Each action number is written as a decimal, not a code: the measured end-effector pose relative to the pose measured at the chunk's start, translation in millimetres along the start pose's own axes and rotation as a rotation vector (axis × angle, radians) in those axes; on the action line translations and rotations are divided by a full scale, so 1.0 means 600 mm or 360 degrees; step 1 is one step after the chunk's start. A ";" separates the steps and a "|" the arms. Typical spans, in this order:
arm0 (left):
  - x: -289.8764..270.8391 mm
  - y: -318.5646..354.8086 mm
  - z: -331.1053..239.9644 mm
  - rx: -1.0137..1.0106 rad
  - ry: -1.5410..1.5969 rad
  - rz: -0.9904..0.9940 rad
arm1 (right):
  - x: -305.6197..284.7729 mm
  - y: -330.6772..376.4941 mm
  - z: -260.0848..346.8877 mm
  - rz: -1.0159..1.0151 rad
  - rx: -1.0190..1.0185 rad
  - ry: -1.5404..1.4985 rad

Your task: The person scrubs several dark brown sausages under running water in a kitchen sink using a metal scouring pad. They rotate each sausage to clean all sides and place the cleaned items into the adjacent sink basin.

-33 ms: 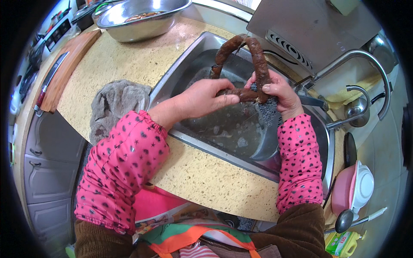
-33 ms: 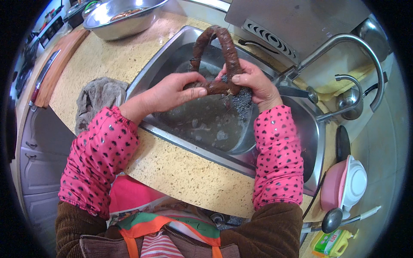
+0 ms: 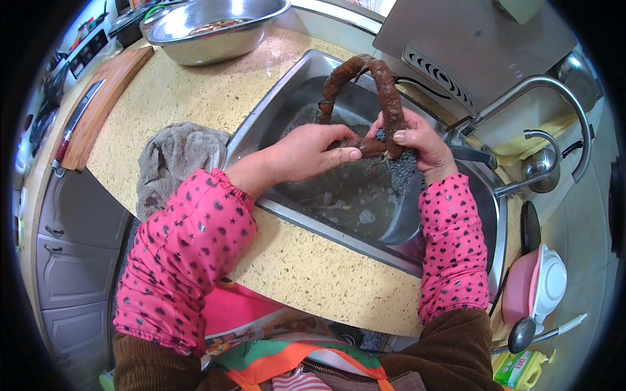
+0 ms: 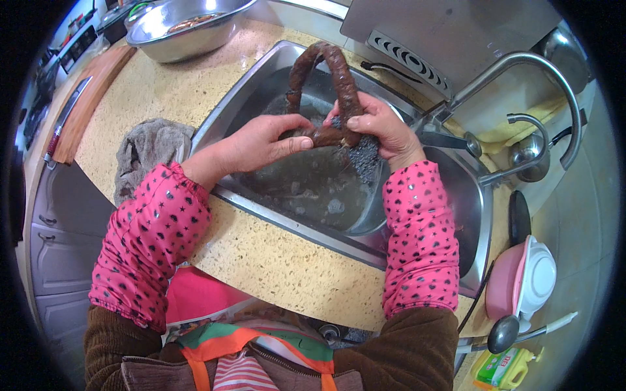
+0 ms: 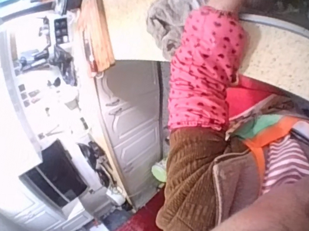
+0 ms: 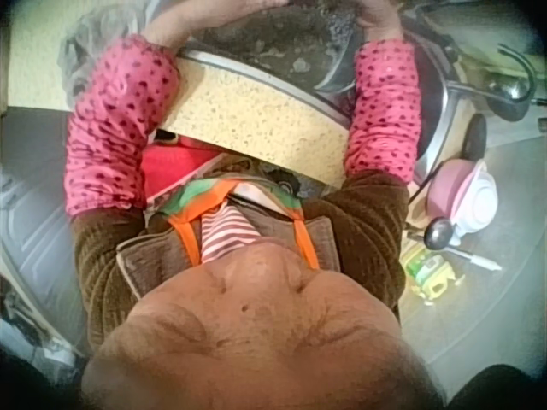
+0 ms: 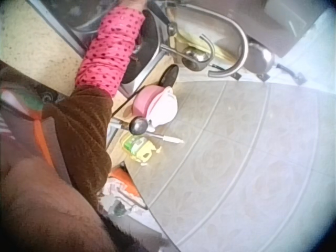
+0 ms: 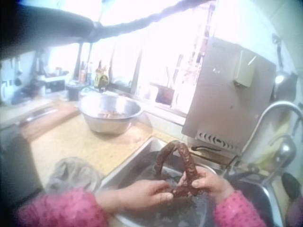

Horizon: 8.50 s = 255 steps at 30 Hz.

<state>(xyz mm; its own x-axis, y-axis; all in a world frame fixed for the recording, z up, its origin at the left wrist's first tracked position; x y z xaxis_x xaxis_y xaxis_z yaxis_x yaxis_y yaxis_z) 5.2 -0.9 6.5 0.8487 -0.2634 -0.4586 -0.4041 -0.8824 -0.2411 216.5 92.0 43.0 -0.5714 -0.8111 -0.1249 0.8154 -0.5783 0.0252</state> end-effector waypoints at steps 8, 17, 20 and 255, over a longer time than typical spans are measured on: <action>-0.010 -0.008 0.017 -0.0051 0.0912 -0.0163 | 0.067 -0.015 -0.017 0.0285 0.0136 0.0061; -0.010 -0.010 0.019 -0.0082 0.1601 -0.0340 | 0.081 -0.015 -0.030 0.0339 0.0225 0.0006; -0.021 -0.008 0.021 -0.0350 0.1987 -0.0358 | 0.084 -0.012 -0.033 0.0348 0.0248 -0.0034; -0.048 0.002 0.023 -0.0299 0.2046 -0.0312 | 0.095 -0.049 0.064 -0.0541 -0.0085 0.0898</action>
<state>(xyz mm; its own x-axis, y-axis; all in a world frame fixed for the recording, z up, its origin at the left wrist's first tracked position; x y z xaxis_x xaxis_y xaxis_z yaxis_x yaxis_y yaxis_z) -24.5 11.2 7.9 0.6463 -0.2144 0.7323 -0.2731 -0.9611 -0.0404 156.2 59.3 72.9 -0.6735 -0.4054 -0.6181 0.6098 -0.7773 -0.1547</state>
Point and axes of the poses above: each hand's wrist, its own y-axis away from the middle knuckle, its own x-axis out of the palm, z = x × y, the point moved 2 cm from there along -y, towards the middle knuckle, and after that the axes turned 9 degrees about y, right-handed, at the moved point
